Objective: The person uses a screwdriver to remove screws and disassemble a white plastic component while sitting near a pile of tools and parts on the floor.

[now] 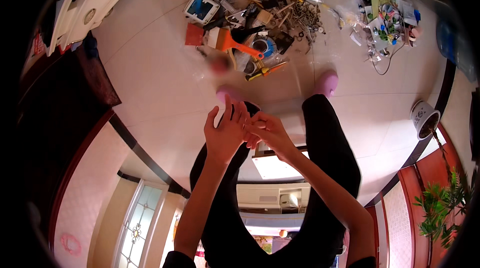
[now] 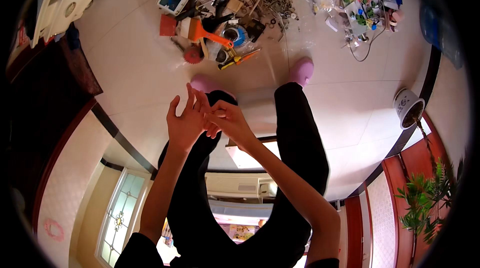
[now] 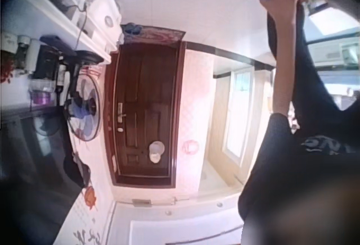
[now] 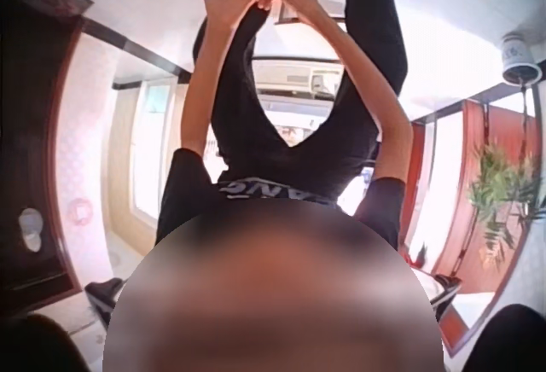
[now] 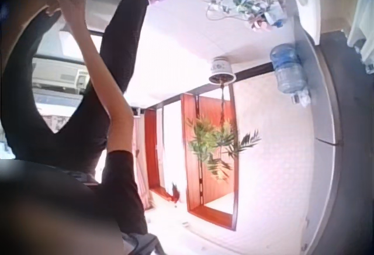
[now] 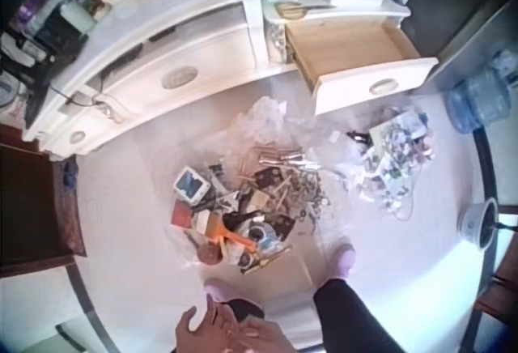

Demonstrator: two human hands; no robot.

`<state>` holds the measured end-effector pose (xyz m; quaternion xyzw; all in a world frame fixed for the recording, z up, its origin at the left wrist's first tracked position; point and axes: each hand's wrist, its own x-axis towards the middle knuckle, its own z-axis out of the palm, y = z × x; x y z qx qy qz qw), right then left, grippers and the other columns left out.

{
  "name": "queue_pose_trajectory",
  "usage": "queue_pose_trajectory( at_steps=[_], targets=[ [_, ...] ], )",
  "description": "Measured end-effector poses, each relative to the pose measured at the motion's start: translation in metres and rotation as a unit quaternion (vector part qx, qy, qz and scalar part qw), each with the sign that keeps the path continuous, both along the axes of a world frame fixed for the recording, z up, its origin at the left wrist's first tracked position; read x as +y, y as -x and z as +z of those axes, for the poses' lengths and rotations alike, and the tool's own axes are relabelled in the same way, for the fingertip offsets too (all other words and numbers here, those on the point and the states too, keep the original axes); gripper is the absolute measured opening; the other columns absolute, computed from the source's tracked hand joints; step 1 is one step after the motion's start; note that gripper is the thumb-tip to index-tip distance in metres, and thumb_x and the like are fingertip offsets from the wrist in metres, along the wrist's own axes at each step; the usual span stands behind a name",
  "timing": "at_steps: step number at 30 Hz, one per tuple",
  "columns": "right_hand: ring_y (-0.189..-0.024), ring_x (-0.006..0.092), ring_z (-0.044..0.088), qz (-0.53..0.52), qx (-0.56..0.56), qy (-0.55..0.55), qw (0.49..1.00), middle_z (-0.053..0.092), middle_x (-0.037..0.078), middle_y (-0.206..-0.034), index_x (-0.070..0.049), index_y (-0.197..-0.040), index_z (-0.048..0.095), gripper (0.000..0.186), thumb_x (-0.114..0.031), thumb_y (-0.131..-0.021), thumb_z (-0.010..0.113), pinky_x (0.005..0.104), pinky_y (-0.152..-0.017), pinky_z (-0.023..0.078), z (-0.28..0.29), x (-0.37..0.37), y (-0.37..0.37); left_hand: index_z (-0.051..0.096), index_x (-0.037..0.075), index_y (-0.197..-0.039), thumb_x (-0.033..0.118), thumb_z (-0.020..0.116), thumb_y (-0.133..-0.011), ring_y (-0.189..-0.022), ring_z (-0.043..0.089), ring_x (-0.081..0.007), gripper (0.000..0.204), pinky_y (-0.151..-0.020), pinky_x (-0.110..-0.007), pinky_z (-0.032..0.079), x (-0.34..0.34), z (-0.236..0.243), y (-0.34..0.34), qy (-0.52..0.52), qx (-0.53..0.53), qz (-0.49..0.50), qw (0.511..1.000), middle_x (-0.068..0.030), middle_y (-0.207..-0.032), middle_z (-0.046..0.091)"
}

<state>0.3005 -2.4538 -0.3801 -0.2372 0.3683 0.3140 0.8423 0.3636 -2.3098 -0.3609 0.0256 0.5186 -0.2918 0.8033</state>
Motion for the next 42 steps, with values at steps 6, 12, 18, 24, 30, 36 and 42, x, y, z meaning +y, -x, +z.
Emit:
queue_pose_trajectory(
  at_steps=[6,12,18,24,30,36,42],
  targets=[
    [-0.065,0.0212,0.065,0.038,-0.006,-0.007,0.999,0.064,0.015,-0.08,-0.001,-0.094,0.052,0.014,-0.012,-0.09,0.059,0.0283,-0.057,0.053,-0.037,-0.011,-0.005,0.051,0.016,-0.124,0.031,0.046,-0.089,-0.116,0.046,-0.0211,0.039,-0.095,-0.038,0.041,-0.003,-0.052,-0.006,0.049,0.03,-0.036,0.998,-0.0048,-0.111,0.055],
    [-0.066,0.0209,0.066,0.095,-0.045,0.027,0.994,0.063,0.014,-0.078,0.0,-0.097,0.047,0.013,-0.007,-0.091,0.056,0.0305,-0.058,0.055,-0.04,-0.022,-0.033,0.05,0.016,-0.122,0.031,0.049,-0.085,-0.104,0.056,-0.0261,0.04,-0.071,-0.038,0.051,-0.022,-0.065,-0.031,-0.025,0.045,-0.133,0.99,-0.005,-0.105,0.056],
    [-0.076,0.0121,0.064,0.247,-0.076,0.004,0.966,0.064,0.007,-0.079,-0.003,-0.111,0.043,0.022,-0.007,-0.092,0.055,0.0238,-0.066,0.051,-0.042,-0.029,-0.048,0.052,0.013,-0.121,0.031,0.048,-0.085,-0.104,0.056,-0.025,0.041,-0.087,-0.039,0.045,0.002,-0.065,-0.043,-0.024,0.075,-0.198,0.977,-0.0036,-0.097,0.059],
    [-0.069,0.0113,0.061,0.402,-0.042,-0.016,0.915,0.058,0.005,-0.071,-0.012,-0.143,0.021,0.061,-0.011,-0.092,0.056,0.0248,-0.065,0.051,-0.037,-0.044,-0.05,0.058,0.011,-0.103,0.027,0.051,-0.084,-0.097,0.059,-0.0218,0.025,-0.084,-0.035,0.045,0.029,-0.077,-0.067,-0.214,0.041,-0.224,0.95,-0.0025,-0.084,0.058],
    [-0.049,0.0096,0.053,0.427,-0.119,-0.022,0.896,0.051,0.001,-0.057,-0.014,-0.136,0.034,0.051,-0.004,-0.089,0.05,0.0244,-0.048,0.046,-0.009,-0.041,-0.01,0.051,0.009,-0.094,0.019,0.046,-0.084,-0.088,0.056,-0.0217,0.014,-0.086,-0.036,0.044,0.036,-0.065,-0.049,-0.211,0.057,-0.26,0.941,-0.0039,-0.083,0.052],
    [-0.05,0.0094,0.052,0.39,-0.248,0.109,0.88,0.05,0.002,-0.057,-0.012,-0.132,0.04,0.051,0.001,-0.084,0.054,0.0253,-0.048,0.045,-0.022,-0.05,0.04,0.049,0.01,-0.093,0.015,0.047,-0.084,-0.086,0.055,-0.0175,0.01,-0.086,-0.033,0.042,0.024,-0.048,-0.03,-0.232,-0.029,-0.346,0.909,-0.0022,-0.082,0.051],
    [-0.048,0.0189,0.054,0.496,-0.258,0.177,0.81,0.05,0.005,-0.057,-0.013,-0.13,0.042,0.05,-0.003,-0.084,0.056,0.0289,-0.048,0.044,-0.02,-0.051,0.068,0.048,0.011,-0.094,0.014,0.048,-0.085,-0.091,0.053,-0.0141,0.009,-0.089,-0.03,0.039,0.03,-0.046,0.0,-0.222,-0.049,-0.31,0.923,-0.0002,-0.086,0.051]
  ],
)
